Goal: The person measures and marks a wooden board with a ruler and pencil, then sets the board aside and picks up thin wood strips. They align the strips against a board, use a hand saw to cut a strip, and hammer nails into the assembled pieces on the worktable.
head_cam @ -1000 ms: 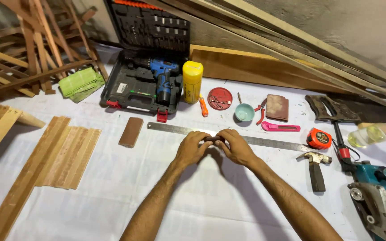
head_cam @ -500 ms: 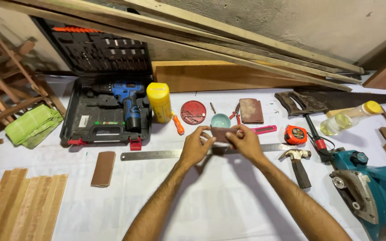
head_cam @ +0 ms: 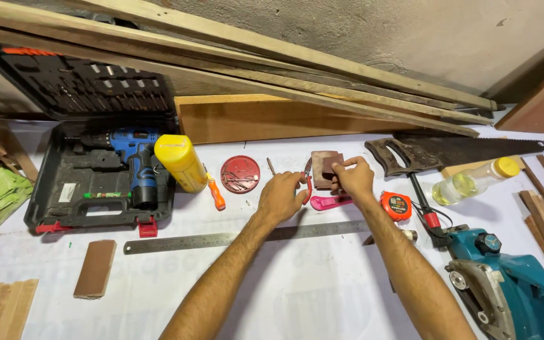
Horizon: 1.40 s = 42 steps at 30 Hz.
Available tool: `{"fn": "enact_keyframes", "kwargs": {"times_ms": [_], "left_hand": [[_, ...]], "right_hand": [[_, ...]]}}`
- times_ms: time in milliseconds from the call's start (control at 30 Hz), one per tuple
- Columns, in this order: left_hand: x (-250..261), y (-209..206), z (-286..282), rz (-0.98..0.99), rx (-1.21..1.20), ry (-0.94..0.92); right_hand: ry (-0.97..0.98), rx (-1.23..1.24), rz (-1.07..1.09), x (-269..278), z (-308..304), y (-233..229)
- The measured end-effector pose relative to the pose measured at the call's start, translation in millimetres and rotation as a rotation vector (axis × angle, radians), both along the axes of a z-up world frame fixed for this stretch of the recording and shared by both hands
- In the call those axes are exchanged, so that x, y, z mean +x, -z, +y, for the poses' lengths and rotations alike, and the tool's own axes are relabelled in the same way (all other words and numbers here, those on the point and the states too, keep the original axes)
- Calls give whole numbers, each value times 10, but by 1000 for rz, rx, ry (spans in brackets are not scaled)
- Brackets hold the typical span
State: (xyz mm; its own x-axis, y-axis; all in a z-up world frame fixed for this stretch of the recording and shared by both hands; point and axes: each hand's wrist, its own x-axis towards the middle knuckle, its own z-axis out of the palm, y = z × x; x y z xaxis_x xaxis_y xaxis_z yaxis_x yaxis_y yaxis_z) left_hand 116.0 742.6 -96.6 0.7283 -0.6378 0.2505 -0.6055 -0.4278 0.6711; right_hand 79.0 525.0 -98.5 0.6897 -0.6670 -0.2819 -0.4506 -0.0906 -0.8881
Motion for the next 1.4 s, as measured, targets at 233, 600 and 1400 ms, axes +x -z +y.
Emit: {"fn": "enact_keyframes", "kwargs": {"times_ms": [233,600,1400], "left_hand": [[-79,26,-139,-30,72,13],[-176,-454,544,26,-53,-44],[-709,179,4188,225,373,-865]], "right_hand": [[-253,-670,177,-114,-104,356],[-297,-730,-25,-199,306,-337],[-1350,-722,63,-13,4633,-49]]}}
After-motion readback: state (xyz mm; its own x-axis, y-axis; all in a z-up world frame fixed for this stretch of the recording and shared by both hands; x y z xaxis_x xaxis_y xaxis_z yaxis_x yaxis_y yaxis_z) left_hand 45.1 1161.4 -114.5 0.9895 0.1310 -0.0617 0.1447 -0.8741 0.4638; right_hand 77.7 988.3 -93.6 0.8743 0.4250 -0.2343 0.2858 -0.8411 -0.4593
